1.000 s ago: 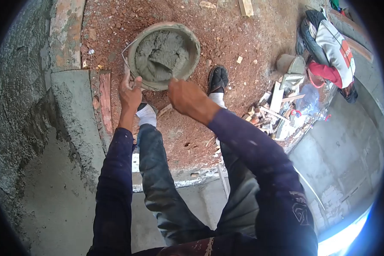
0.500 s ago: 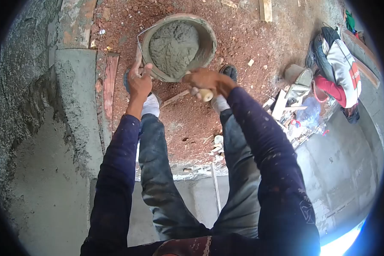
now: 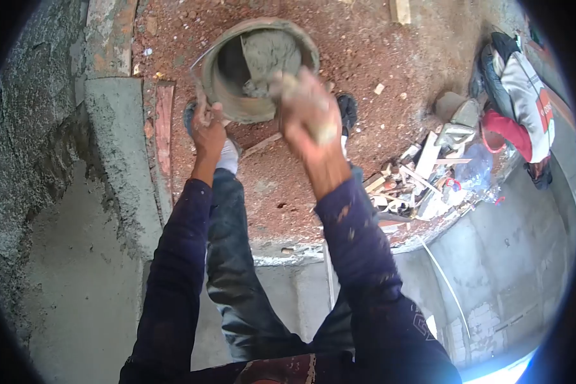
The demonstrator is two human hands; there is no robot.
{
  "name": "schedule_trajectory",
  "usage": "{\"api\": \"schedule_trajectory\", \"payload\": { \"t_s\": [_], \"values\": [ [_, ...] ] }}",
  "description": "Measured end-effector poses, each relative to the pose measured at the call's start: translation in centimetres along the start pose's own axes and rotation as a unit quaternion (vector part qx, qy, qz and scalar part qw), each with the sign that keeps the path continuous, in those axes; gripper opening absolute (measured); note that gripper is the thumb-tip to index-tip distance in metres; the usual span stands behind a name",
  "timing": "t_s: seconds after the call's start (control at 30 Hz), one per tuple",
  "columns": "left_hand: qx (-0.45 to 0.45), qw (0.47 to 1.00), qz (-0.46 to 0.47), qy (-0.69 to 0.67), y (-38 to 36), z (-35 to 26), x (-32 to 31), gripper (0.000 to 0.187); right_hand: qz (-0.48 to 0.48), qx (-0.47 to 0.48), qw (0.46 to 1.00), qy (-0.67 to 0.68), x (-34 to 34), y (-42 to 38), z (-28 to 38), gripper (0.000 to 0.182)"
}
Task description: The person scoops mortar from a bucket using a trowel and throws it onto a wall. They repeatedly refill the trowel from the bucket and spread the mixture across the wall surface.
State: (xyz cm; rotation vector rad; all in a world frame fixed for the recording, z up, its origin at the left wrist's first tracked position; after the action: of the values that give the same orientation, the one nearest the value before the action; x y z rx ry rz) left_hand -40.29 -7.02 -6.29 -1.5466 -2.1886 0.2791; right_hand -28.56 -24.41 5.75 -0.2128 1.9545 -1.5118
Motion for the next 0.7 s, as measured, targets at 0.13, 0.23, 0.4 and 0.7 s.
{"api": "schedule_trajectory", "payload": {
  "t_s": [0.13, 0.23, 0.4, 0.7],
  "values": [
    [-0.025, 0.999, 0.012, 0.038, 0.5, -0.9, 0.5, 0.071, 0.205, -0.360, 0.883, 0.222, 2.8, -5.6, -2.9, 0.041],
    [0.028, 0.997, 0.047, 0.058, 0.7, -1.7, 0.6, 0.072, 0.039, -0.377, 0.925, 0.029, 7.7, -2.0, -0.6, 0.035],
    [-0.090, 0.993, 0.034, 0.075, 1.2, -1.5, 0.4, 0.068, -0.203, -0.191, 0.669, -0.689, -1.3, 2.8, 8.1, 0.027],
    [-0.100, 0.989, 0.078, 0.070, 4.7, -3.8, 1.0, 0.062, -0.080, 0.014, 0.013, -0.997, -10.7, 7.0, 2.6, 0.016]
  ]
}}
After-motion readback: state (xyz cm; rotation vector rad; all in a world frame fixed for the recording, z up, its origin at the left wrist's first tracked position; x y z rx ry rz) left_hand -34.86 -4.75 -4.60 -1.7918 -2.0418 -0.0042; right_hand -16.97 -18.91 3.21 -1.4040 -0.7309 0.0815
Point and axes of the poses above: each hand's wrist, its own y-axis towards the middle knuckle, its own x-axis out of the back of the hand, z = x × y, the point moved 3 cm from there along y, towards the middle knuckle, and after that the axes turned 11 degrees about -x, right-handed, at the moved point
